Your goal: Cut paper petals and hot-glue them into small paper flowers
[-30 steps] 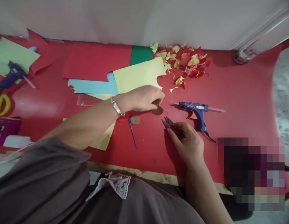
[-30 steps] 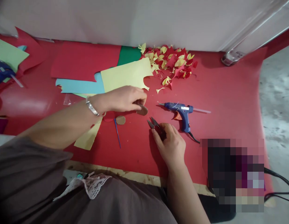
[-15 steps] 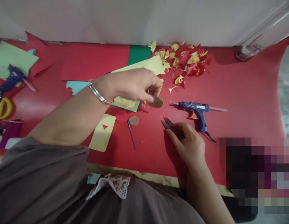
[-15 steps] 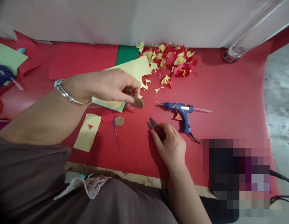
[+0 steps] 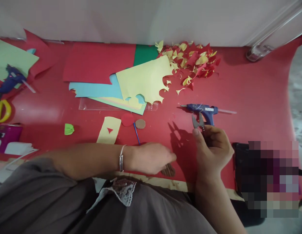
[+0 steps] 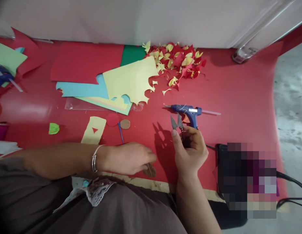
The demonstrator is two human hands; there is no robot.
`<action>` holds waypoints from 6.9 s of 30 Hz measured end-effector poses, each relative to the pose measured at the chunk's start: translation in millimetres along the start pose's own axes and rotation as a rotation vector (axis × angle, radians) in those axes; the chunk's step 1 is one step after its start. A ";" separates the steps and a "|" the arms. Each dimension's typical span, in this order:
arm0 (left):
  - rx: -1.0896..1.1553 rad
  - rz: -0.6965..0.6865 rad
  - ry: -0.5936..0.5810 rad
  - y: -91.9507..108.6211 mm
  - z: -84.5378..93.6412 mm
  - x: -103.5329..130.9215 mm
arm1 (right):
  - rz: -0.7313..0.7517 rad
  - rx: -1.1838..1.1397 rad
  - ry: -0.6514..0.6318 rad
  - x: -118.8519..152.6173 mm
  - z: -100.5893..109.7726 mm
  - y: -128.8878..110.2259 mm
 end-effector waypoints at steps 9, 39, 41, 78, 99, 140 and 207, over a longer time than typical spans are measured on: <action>0.072 0.190 0.580 -62.0 115.2 -8.2 | -0.023 -0.022 0.102 -3.3 3.0 6.4; 0.004 0.080 0.114 -60.6 77.4 8.3 | -0.029 -0.052 0.138 -2.1 2.7 7.5; -0.062 0.078 0.227 -72.4 101.6 -11.9 | -0.036 -0.048 0.143 -1.9 2.0 9.1; 0.097 0.609 0.656 -131.7 54.9 91.1 | 0.227 0.351 -0.367 9.1 -29.9 2.7; 1.395 0.026 0.529 -61.1 8.1 4.7 | 0.573 0.589 -0.251 10.7 -15.9 -29.4; 1.373 0.087 0.462 -64.4 4.8 5.2 | 0.855 0.092 -0.345 25.0 -16.8 -41.6; 0.956 -0.222 0.880 -49.1 0.5 5.9 | -0.062 -0.434 -0.440 17.3 -29.7 -20.3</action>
Point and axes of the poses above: each hand's wrist, its own x-axis away from the middle knuckle, its own z-axis out of the back of the hand, y = z × x, the point moved 4 cm from there along -x, towards the middle knuckle, and after that the axes turned 8 degrees about z, right-handed, at the moved point
